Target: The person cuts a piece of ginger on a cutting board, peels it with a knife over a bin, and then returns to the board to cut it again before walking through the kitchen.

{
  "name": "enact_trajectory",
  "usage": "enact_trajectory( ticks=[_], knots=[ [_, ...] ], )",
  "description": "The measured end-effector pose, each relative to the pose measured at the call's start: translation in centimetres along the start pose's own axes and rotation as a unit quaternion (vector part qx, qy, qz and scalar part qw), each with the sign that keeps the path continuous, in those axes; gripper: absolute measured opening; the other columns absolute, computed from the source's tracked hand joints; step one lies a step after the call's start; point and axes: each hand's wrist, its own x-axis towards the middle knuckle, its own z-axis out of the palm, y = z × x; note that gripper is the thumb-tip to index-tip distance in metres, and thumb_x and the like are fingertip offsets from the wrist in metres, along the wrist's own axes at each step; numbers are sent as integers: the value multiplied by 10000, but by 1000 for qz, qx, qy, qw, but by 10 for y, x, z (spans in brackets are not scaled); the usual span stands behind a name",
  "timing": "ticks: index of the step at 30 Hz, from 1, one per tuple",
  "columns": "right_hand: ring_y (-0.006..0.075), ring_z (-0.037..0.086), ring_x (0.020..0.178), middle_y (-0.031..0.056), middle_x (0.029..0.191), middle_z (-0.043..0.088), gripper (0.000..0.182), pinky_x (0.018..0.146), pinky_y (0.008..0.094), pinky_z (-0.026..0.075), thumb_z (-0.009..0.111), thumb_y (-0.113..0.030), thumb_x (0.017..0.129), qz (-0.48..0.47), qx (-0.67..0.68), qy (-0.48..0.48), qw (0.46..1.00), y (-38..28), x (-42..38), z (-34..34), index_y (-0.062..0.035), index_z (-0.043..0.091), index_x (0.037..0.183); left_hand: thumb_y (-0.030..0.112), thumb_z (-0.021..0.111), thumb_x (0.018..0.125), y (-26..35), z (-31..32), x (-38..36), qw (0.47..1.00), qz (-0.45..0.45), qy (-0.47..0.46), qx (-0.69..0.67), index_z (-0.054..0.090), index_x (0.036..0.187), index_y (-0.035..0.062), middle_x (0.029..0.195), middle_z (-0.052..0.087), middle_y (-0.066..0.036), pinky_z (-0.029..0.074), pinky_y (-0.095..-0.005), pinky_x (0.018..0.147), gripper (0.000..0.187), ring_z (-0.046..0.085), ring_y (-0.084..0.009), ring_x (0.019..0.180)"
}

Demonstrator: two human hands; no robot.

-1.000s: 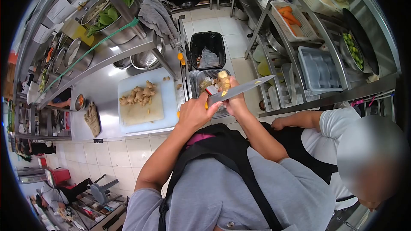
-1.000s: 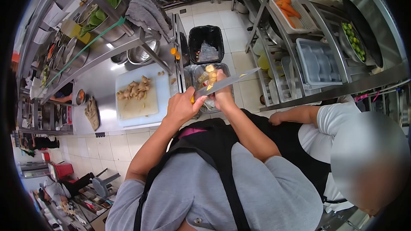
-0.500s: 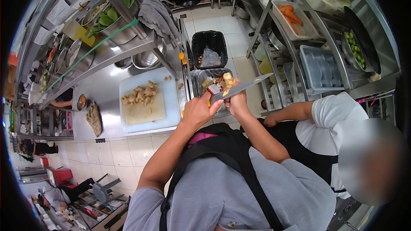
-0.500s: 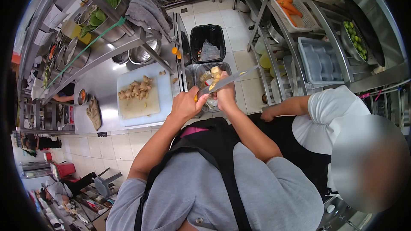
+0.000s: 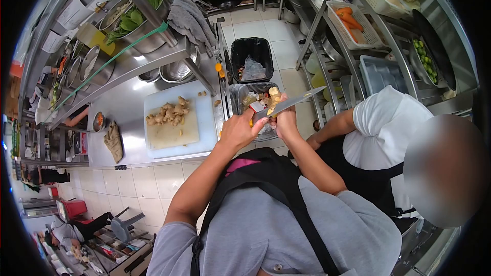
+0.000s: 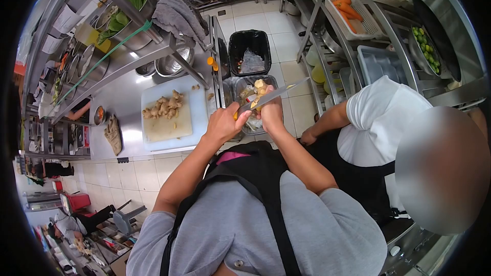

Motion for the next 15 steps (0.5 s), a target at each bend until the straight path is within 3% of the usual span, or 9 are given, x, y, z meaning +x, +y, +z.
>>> enact_trajectory(
  ticks=[4,6,7,9,10,11,12,13,15],
  knots=[
    [89,428,441,12,695,510,388,344,244,295,393,-453,1104,-18,-1,-1,1000,1,8,-6,-111,530,982,592,585,956,0,-1,2,1000,6,2,-26,625,942,54,711,662,-271,513,-594,658,539,664,-514,742],
    [95,487,462,29,724,553,382,356,240,354,396,-456,1104,137,79,-111,981,-2,12,-18,-103,528,1043,592,581,959,1,-4,0,1000,4,-2,-27,625,939,50,717,663,-273,513,-594,663,544,663,-515,746],
    [95,487,462,29,724,553,382,356,240,354,396,-456,1104,137,78,-112,981,0,13,-24,-103,528,1043,594,572,963,2,-7,1,1000,-1,-11,-13,626,936,46,725,665,-275,512,-596,669,551,662,-518,750],
    [184,620,661,99,895,615,405,518,304,501,372,-437,1113,122,54,-123,983,13,17,-33,-65,520,1170,595,563,968,0,-5,1,1000,-7,-19,-1,627,933,41,733,667,-277,511,-597,676,559,661,-520,753],
    [184,620,661,99,895,615,405,518,304,501,372,-437,1113,122,54,-124,983,22,20,-32,-65,520,1170,597,557,970,-2,-1,1,1000,-9,-19,-10,628,939,40,741,670,-279,513,-597,682,563,663,-519,758],
    [235,628,796,128,993,609,416,636,337,519,358,-426,1117,14,-69,-47,996,34,21,-28,-51,504,1224,600,551,972,-4,4,1,1000,-11,-19,-19,629,945,38,749,674,-280,515,-596,689,567,665,-517,762],
    [285,636,931,157,1092,602,433,755,370,538,345,-414,1121,-94,-190,31,977,37,18,-20,-37,488,1279,600,551,972,-2,4,1,1000,-11,-20,-19,629,945,38,749,674,-280,515,-596,689,567,665,-517,762],
    [285,636,931,157,1092,602,433,755,370,538,345,-414,1121,-93,-190,32,977,38,14,-17,-37,488,1279,598,553,971,0,4,3,999,-21,-15,-26,629,959,40,753,677,-280,519,-593,692,563,666,-517,764],
    [342,567,1118,194,1225,549,468,924,410,484,324,-403,1127,-139,-160,0,977,37,7,-10,-6,454,1339,597,555,970,2,1,7,999,-30,-9,-34,629,972,42,758,681,-279,522,-590,696,560,668,-516,766]
  ],
)
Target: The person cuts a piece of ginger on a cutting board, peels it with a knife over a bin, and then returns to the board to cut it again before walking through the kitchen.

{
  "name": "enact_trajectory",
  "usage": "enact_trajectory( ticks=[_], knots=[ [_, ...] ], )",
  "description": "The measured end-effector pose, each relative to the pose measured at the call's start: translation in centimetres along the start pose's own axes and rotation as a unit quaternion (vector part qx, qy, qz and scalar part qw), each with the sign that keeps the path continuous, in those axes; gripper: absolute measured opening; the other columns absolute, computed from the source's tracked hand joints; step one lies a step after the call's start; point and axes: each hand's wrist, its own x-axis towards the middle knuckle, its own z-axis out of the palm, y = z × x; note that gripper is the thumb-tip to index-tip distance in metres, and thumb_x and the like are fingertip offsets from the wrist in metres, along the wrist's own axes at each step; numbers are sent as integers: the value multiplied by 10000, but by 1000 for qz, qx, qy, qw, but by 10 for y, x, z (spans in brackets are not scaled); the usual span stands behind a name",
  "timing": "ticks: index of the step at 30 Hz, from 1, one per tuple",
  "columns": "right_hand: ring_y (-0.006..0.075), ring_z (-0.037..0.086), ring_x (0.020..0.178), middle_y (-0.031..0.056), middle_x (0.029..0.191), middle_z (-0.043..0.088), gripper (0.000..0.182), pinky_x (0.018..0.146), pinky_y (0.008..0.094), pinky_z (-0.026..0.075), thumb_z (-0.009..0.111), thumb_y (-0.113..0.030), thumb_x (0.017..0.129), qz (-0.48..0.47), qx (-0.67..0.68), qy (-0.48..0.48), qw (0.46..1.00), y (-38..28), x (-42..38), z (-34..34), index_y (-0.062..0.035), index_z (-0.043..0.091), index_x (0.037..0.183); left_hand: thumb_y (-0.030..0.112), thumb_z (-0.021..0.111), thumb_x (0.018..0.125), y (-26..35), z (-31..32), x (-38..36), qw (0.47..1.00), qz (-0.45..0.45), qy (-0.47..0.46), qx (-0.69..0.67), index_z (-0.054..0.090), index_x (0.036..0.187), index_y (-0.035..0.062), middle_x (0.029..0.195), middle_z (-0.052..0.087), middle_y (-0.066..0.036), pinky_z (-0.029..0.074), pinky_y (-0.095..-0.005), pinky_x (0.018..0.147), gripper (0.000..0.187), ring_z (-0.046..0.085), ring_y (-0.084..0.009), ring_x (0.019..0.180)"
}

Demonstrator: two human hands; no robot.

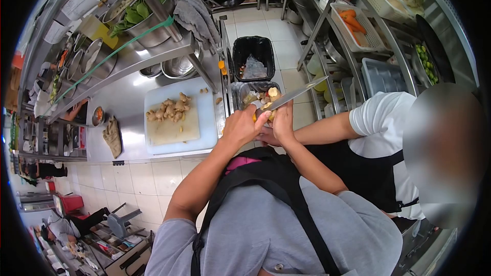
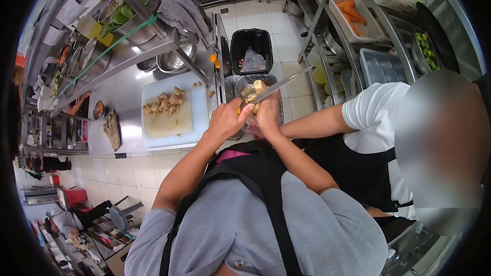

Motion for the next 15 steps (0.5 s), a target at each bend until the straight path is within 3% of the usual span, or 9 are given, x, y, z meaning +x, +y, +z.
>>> enact_trajectory(
  ticks=[1,2,4,5,7,10,15],
  knots=[
    [275,626,883,145,1056,591,393,718,382,531,340,-410,1123,0,23,24,999,3,2,5,-59,482,1230,594,558,969,2,-3,1,1000,4,1,14,626,981,44,755,680,-276,524,-587,692,555,669,-513,764],
    [275,626,883,145,1056,591,393,718,382,531,340,-410,1123,-1,21,21,1000,0,4,1,-59,482,1230,592,562,968,2,-7,1,1000,7,3,28,622,990,46,752,680,-273,526,-583,689,550,670,-511,762],
    [175,560,613,68,862,566,314,482,315,449,357,-414,1117,183,258,-90,945,-25,4,-5,-125,472,1076,589,563,968,0,-13,-2,999,17,-3,31,618,986,47,748,679,-269,526,-579,684,546,671,-509,761],
    [175,560,613,68,862,566,314,482,315,449,357,-414,1117,182,258,-89,945,-36,4,-3,-125,472,1076,587,563,968,0,-14,-3,999,27,-12,33,613,983,48,743,678,-266,527,-574,679,542,672,-507,759],
    [101,440,469,9,745,508,312,375,252,317,362,-437,1112,221,259,-5,940,-52,4,1,-166,421,972,588,561,969,-4,-10,-6,999,33,-9,29,609,977,50,736,675,-261,524,-575,675,541,672,-504,755],
    [113,484,519,11,778,533,312,406,258,353,375,-462,1109,177,222,-2,959,-51,1,0,-165,455,1057,584,551,977,-7,-4,-9,999,37,-7,14,603,960,51,734,669,-254,510,-580,670,536,663,-505,750],
    [123,538,628,24,874,576,293,479,272,393,433,-455,1089,197,225,-27,954,-38,10,-17,-173,473,1160,562,530,1000,-21,-12,-20,997,10,27,-69,597,930,47,736,644,-251,470,-585,666,524,627,-514,750]
  ],
)
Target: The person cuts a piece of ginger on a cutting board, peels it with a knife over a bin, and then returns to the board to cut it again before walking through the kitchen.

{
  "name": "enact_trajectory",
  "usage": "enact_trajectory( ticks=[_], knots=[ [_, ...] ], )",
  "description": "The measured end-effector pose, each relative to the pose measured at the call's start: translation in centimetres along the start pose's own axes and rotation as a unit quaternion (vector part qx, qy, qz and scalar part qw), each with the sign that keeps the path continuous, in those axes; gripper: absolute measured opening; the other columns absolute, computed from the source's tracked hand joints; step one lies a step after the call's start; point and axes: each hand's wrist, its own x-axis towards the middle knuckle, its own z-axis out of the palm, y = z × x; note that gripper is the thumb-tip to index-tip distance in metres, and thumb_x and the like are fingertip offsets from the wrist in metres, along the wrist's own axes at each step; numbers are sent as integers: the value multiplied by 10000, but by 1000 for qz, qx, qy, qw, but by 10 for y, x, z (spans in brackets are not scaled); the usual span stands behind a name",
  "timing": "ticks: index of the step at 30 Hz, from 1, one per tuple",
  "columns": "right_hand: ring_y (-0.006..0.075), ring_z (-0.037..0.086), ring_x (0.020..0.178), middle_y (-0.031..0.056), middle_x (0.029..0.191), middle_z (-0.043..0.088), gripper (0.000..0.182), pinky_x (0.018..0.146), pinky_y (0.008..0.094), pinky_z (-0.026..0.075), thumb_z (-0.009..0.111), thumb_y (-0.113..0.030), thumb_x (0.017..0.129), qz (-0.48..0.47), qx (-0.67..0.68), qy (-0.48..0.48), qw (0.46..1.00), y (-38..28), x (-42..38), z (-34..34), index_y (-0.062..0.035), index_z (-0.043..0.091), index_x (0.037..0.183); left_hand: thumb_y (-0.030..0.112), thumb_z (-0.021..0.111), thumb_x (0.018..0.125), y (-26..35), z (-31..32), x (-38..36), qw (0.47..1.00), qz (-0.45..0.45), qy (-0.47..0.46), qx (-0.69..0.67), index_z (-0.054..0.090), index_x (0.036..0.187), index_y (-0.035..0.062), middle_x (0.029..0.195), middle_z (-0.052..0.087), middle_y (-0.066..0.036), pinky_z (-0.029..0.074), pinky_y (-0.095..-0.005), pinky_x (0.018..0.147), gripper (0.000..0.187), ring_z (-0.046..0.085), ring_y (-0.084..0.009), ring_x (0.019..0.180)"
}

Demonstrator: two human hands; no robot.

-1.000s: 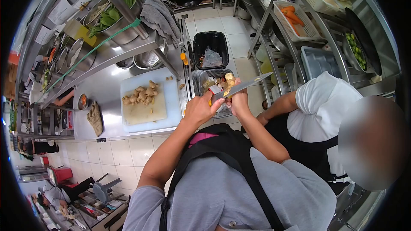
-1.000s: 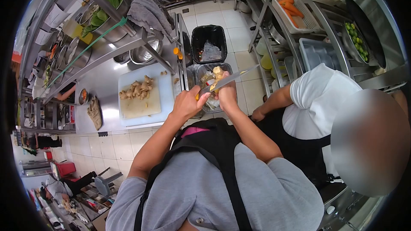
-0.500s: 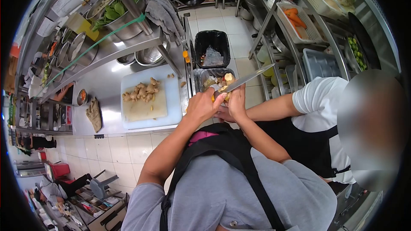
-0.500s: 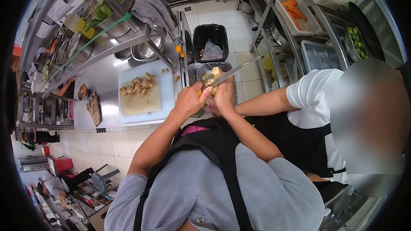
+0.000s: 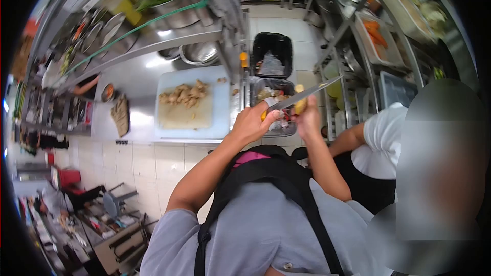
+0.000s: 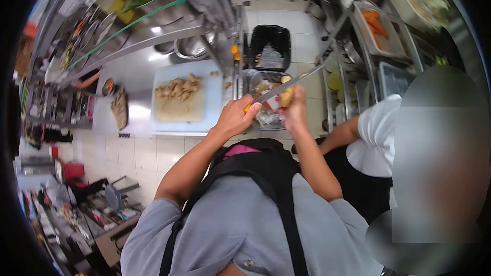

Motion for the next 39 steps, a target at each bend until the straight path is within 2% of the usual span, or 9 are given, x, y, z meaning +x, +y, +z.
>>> enact_trajectory(
  ticks=[7,9,11,13,20,26,30,33,39],
  knots=[
    [195,603,758,64,1095,587,412,653,333,509,633,-215,952,-4,-404,-127,906,62,22,15,-122,461,1314,461,473,1061,-67,-21,-63,983,-119,86,-113,587,877,-3,739,633,-227,485,-498,690,511,613,-444,711],
    [382,701,865,193,1160,662,534,745,438,575,722,-188,852,-235,-508,-209,802,153,62,11,-63,481,1312,464,449,1073,-90,-18,-88,970,-143,131,-143,573,857,0,698,597,-186,471,-466,658,526,585,-375,665],
    [425,689,991,241,1142,661,519,870,464,552,740,-182,830,-47,-540,-243,804,141,27,81,-54,516,1281,467,424,1086,-109,-18,-110,954,-167,178,-173,559,838,3,657,561,-145,457,-435,627,543,557,-306,619],
    [420,670,1062,235,1102,672,491,917,457,536,748,-183,826,-66,-544,-293,783,163,23,125,-58,547,1256,627,368,1068,-124,-22,-133,920,-227,207,-244,556,808,64,568,432,17,340,-279,448,648,439,-86,486],
    [375,589,1143,162,1264,586,398,953,461,512,770,-240,857,-262,-599,-338,676,245,44,177,-67,678,1203,560,343,1094,-129,-41,-196,850,-355,268,-282,549,792,48,555,403,14,325,-295,463,630,398,-88,487],
    [383,552,1136,145,1208,586,300,1001,495,437,733,-194,851,-373,-517,-252,728,195,63,161,-86,695,1128,553,350,1095,-138,-35,-222,822,-405,272,-295,556,801,52,560,411,20,318,-290,461,617,393,-87,483],
    [362,583,1060,141,1068,613,174,935,505,437,688,-95,798,-509,-534,-83,670,106,127,139,-96,672,972,701,360,1040,-142,-34,-226,834,-390,251,-298,558,831,45,554,423,21,314,-256,409,716,412,-73,442],
    [371,614,956,145,997,609,139,852,462,491,664,-84,819,-460,-514,37,723,72,202,113,-79,666,958,675,393,1045,-144,-41,-215,840,-386,228,-306,563,835,48,557,429,21,320,-252,415,683,412,-74,445],
    [354,680,979,195,1074,682,240,843,465,540,705,-250,863,-308,-558,-40,770,58,289,128,-46,680,988,478,630,1017,-155,-45,-204,903,-362,176,-148,578,835,32,561,478,1,389,-282,430,485,484,-96,452]
  ],
)
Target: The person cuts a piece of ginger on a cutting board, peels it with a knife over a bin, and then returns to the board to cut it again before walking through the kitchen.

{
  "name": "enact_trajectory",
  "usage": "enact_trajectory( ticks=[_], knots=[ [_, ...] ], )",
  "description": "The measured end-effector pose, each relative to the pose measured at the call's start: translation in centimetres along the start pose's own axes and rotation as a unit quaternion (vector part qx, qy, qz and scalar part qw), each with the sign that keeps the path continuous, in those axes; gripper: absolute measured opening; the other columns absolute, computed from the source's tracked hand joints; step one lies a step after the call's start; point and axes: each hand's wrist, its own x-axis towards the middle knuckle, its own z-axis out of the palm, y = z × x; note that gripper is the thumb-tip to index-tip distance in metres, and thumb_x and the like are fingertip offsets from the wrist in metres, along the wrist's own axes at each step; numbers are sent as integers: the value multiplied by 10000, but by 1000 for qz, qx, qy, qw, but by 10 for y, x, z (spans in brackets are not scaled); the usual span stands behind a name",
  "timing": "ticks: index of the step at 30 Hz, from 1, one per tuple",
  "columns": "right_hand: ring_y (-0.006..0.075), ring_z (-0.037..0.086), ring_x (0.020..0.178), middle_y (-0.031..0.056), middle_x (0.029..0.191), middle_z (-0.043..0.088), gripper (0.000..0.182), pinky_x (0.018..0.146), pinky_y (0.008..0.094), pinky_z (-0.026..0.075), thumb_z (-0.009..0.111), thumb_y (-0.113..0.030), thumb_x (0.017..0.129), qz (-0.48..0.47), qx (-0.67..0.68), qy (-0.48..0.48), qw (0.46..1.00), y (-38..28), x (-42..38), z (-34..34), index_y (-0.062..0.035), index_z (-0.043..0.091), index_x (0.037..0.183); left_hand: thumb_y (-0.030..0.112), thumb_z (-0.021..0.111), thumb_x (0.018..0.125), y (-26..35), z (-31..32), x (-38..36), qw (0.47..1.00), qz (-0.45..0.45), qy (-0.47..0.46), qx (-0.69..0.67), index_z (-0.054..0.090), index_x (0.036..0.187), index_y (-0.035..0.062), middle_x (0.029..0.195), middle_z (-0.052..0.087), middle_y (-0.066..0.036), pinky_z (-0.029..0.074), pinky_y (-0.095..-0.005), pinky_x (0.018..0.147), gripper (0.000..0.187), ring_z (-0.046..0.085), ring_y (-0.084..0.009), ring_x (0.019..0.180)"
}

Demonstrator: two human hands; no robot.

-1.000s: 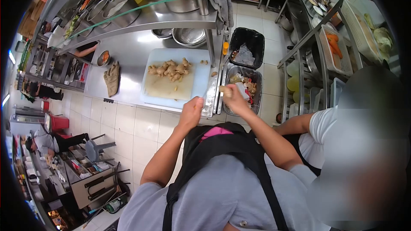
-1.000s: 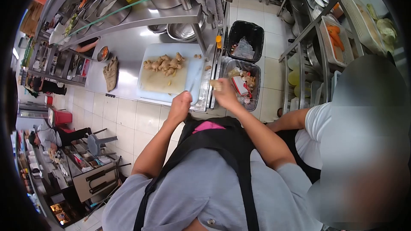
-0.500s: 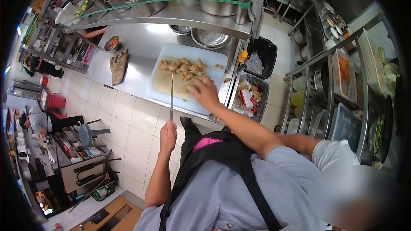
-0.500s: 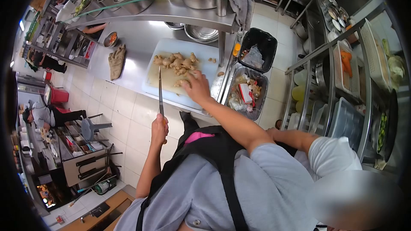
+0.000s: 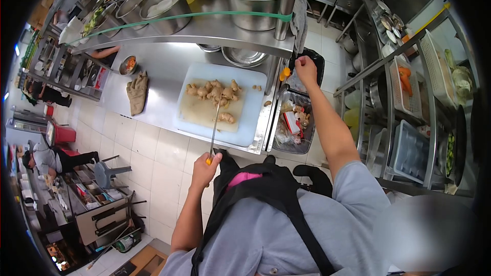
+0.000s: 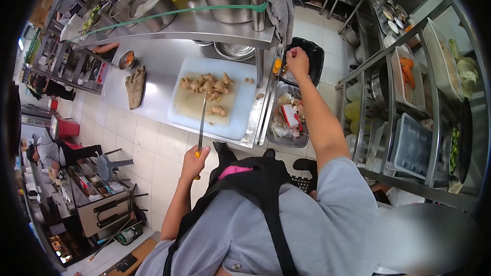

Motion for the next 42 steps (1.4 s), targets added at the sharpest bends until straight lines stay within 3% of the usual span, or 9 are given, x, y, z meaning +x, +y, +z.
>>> enact_trajectory(
  ticks=[5,9,16,17,18,20,23,30,42],
  knots=[
    [405,682,1037,214,1056,700,325,903,488,540,735,-308,848,-29,-73,24,997,-2,35,47,-14,682,975,372,726,956,15,-10,-15,996,-77,-30,22,602,759,-27,579,616,-132,504,-358,496,462,654,-197,503],
    [403,629,1248,270,1415,585,723,1038,469,523,580,-464,921,-30,-365,-307,878,-31,50,46,-72,470,1519,362,696,965,1,-16,-28,992,-100,-36,71,642,760,-22,549,643,-123,528,-362,507,439,680,-222,500],
    [404,609,1286,236,1542,477,777,1081,462,509,547,-425,921,148,-290,-335,884,-16,57,59,-239,300,1634,363,690,967,-5,-20,-38,991,-115,-22,62,654,762,-20,555,651,-133,524,-372,513,435,674,-233,497],
    [411,650,1221,250,1462,553,716,1009,439,556,611,-413,902,-39,-460,-281,841,30,69,84,-196,445,1564,362,689,970,-8,-20,-36,992,-113,-21,53,653,770,-21,563,654,-137,521,-370,509,433,672,-231,494],
    [411,650,1221,250,1462,553,716,1009,439,556,611,-413,902,-38,-461,-280,841,16,63,68,-196,445,1564,362,689,970,-8,-20,-33,992,-112,-21,52,653,770,-21,563,654,-137,521,-370,509,433,672,-231,494],
    [442,677,1130,259,1302,653,572,955,448,572,721,-372,851,-56,-145,-162,974,-42,43,4,-119,642,1358,363,689,975,-9,-21,-29,994,-103,-21,38,649,777,-24,570,655,-139,528,-361,508,437,679,-224,496],
    [462,671,1087,250,1137,706,411,944,486,559,790,-291,803,-154,-172,-122,965,-74,47,-39,-61,715,1135,361,683,984,-7,-22,-18,993,-101,-34,46,651,792,-28,569,654,-137,539,-352,508,435,689,-218,504],
    [419,676,937,220,951,688,187,839,497,546,725,-91,760,-170,-125,-30,977,-108,59,-107,-41,751,938,326,688,991,12,-21,3,995,-72,-61,40,644,801,-33,575,646,-124,532,-332,487,409,681,-193,494],
    [445,704,933,275,928,718,217,812,513,562,713,-124,721,-124,-146,-63,980,-92,70,-100,3,723,897,398,667,998,5,-9,-4,996,-32,-65,61,624,755,5,559,629,-114,525,-367,498,464,670,-202,493]
  ],
)
